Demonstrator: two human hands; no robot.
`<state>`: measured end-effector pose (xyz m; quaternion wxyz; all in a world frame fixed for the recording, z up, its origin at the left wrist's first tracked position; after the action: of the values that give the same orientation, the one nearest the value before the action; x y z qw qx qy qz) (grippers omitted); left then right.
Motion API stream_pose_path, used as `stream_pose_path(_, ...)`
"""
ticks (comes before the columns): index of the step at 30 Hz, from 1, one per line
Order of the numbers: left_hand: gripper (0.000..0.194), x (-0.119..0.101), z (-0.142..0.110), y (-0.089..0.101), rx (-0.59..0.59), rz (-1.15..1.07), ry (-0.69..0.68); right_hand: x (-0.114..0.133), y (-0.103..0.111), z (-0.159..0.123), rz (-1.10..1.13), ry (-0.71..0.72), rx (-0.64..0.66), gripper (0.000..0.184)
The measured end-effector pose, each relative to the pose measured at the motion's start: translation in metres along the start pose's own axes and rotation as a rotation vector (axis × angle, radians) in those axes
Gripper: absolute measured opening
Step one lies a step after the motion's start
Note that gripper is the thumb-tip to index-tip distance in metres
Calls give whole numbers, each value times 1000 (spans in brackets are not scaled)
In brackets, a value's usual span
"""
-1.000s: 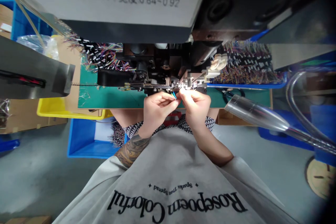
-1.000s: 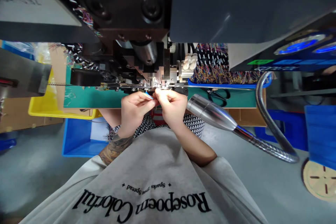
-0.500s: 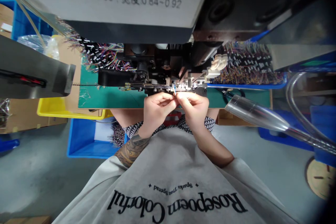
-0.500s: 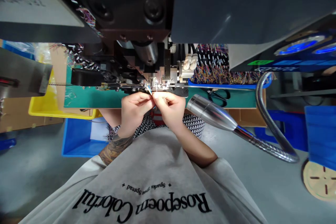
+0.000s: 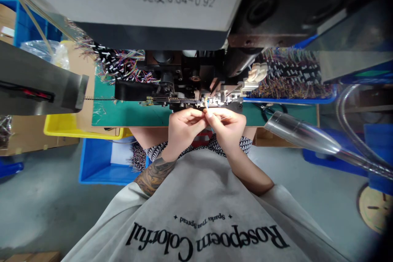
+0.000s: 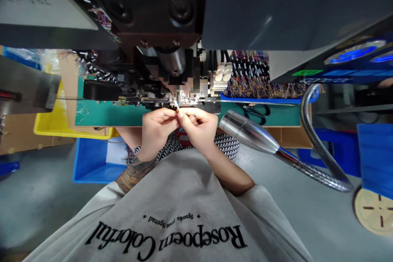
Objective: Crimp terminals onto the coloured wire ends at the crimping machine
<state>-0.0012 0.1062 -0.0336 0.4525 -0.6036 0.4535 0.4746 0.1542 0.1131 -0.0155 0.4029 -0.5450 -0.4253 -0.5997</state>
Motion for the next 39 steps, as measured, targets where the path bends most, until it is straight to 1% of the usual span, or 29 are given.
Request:
stream_pose_path(3, 19, 1, 1, 1, -8, 19, 4, 1, 2, 0, 2, 7, -22, 18)
stream_pose_path(6, 19, 0, 1, 0, -13, 51, -7, -5, 4, -1, 5, 6, -43, 19)
stream_pose_path(11, 18, -3, 0, 0, -27, 29, -29, -14, 3, 0, 66, -45, -47, 23)
stream_pose_path(16, 16, -4, 0, 0, -18, 35, -52, -8, 1, 5, 117, -64, -59, 32)
stream_pose_path(20, 20, -5, 0, 4, -42, 74, -78, -6, -1, 6, 85, -80, -57, 32)
stream_pose_path(24, 22, -2, 1, 6, -55, 86, -59, -10, 0, 5, 68, -106, -71, 31)
stream_pose_path(26, 21, 0, 1, 7, -63, 82, -46, -11, -1, 4, 78, -97, -63, 29)
stream_pose_path(29, 20, 0, 1, 7, -69, 92, -25, -10, -3, 2, 86, -68, -20, 20)
stream_pose_path(31, 20, 0, 1, 6, -60, 100, -11, -9, -3, 0, 74, -44, -14, 17)
stream_pose_path(35, 17, -2, 1, 3, -31, 75, 9, -3, 4, 1, 55, -1, -67, 23)
stream_pose_path(39, 16, -1, 0, 2, -18, 42, 9, 1, 1, 2, 20, 16, -32, 20)
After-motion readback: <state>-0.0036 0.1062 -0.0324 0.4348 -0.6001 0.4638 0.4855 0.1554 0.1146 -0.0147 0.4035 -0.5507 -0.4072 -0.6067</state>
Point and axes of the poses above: each hand's wrist, its own z-axis towards the middle knuckle, its own y-axis out of the back of the hand, x = y × z, the point moved 9 cm from there along z, towards the middle knuckle, and after that the axes turned 8 degrees about -x, right-handed, at the moved point
